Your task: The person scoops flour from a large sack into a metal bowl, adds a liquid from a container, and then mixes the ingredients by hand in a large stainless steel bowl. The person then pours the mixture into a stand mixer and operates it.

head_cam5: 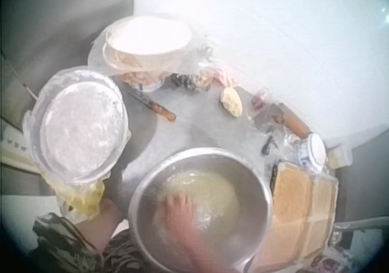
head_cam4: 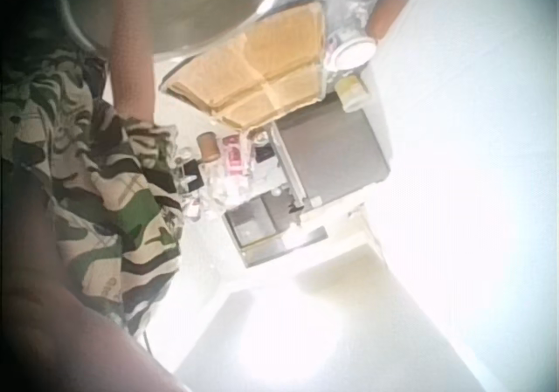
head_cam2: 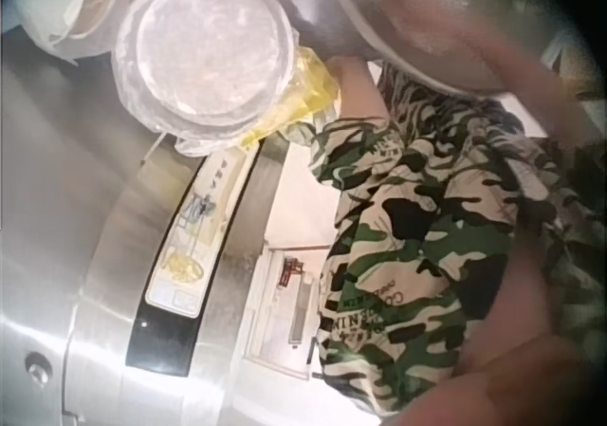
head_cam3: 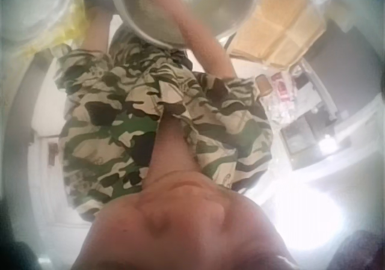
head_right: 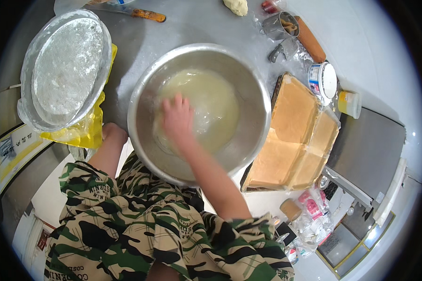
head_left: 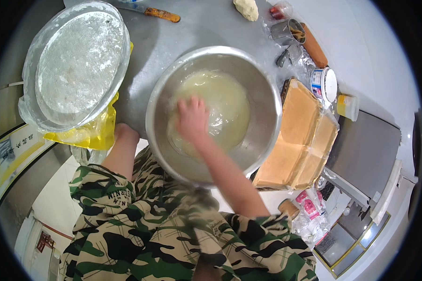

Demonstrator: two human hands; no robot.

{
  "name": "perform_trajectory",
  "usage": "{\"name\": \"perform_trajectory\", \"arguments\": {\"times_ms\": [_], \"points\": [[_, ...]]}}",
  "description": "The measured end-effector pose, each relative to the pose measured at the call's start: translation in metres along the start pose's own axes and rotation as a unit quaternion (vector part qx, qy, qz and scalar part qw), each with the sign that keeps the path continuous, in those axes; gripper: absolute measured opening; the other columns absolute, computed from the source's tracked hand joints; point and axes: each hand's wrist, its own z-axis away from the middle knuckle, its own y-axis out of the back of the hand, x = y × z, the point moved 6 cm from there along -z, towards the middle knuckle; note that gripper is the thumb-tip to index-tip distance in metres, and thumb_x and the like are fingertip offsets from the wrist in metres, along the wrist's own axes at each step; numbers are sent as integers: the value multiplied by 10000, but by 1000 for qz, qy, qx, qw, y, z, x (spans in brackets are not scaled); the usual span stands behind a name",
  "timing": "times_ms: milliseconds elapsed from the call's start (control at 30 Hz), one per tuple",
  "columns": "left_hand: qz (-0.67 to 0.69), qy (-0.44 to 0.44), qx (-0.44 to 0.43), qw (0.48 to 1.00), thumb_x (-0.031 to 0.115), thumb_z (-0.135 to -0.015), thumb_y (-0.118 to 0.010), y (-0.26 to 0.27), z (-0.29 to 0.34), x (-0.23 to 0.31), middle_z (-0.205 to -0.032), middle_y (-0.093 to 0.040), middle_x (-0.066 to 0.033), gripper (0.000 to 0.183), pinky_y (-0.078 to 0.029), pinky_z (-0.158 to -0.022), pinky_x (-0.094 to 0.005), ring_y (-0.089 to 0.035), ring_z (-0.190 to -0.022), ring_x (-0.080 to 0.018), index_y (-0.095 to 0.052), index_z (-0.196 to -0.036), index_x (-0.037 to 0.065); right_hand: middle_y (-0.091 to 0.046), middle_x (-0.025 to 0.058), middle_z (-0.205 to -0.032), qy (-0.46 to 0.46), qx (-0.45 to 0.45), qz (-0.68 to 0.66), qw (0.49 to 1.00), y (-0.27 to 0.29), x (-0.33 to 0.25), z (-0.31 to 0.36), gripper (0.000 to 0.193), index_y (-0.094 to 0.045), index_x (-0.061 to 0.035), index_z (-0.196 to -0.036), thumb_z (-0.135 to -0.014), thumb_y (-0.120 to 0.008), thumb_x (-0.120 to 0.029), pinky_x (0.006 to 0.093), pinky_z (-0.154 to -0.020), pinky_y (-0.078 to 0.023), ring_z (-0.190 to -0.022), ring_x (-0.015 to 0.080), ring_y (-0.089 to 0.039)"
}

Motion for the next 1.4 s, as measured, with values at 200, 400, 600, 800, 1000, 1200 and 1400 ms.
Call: {"name": "perform_trajectory", "arguments": {"times_ms": [200, 400, 600, 800, 1000, 1200, 1400], "points": [[-75, -29, -36, 996, 195, -973, -388, -10, -35, -4, -1285, -632, -73, 376, -497, -926, -326, -621, -1143, -230, -630, -1241, 95, -482, 231, -1237, -234, 117, 3, 965, 0, 140, 44, 533, -561, -72, -1233, -768, -716, -280, 522, -966, -410, -1182, 410, -466], [-76, -29, -16, 997, 178, -957, -413, 1, -14, -2, -1259, -645, -95, 352, -509, -911, -342, -626, -1135, -250, -655, -1193, 78, -490, 201, -1226, -29, 10, -68, 997, -1, -2, 20, 522, -582, -174, -1185, -704, -773, -237, 533, -946, -434, -1161, 413, -475], [-258, -57, -64, 962, 197, -938, -440, -16, -93, -13, -1243, -649, -85, 364, -530, -869, -339, -638, -1098, -270, -618, -1247, 124, -481, 218, -1259, -234, 114, -2, 966, 10, 138, 17, 479, -566, -120, -1198, -798, -688, -355, 551, -935, -447, -1175, 424, -467], [-24, -3, 71, 997, 274, -955, -469, -1, -66, -15, -1186, -678, -73, 340, -539, -844, -322, -655, -1093, -238, -664, -1197, 136, -495, 201, -1227, -40, 29, -55, 997, -10, 4, 39, 423, -602, -171, -1166, -761, -697, -246, 570, -928, -428, -1132, 409, -498], [-673, -334, -65, 657, 239, -922, -547, -23, -74, -2, -1214, -652, -137, 345, -507, -903, -355, -631, -1099, -275, -636, -1200, 56, -519, 238, -1250, -112, 121, 16, 986, 17, 125, -11, 536, -575, -133, -1252, -786, -703, -367, 490, -984, -434, -1202, 386, -476], [-530, -328, -98, 776, 322, -910, -603, 6, -76, 2, -1213, -630, -179, 434, -473, -917, -401, -597, -1110, -310, -601, -1232, 30, -399, 299, -1341, -107, -51, 12, 993, -5, 41, 38, 571, -492, -119, -1302, -817, -706, -332, 549, -1007, -377, -1234, 480, -399], [-69, -375, -114, 917, 294, -875, -684, 46, -43, 1, -1147, -647, -183, 446, -494, -853, -433, -610, -1052, -327, -592, -1205, 8, -337, 298, -1409, -42, 51, -50, 997, 12, 31, 11, 673, -438, -111, -1366, -790, -742, -281, 558, -1028, -349, -1268, 487, -362]]}}
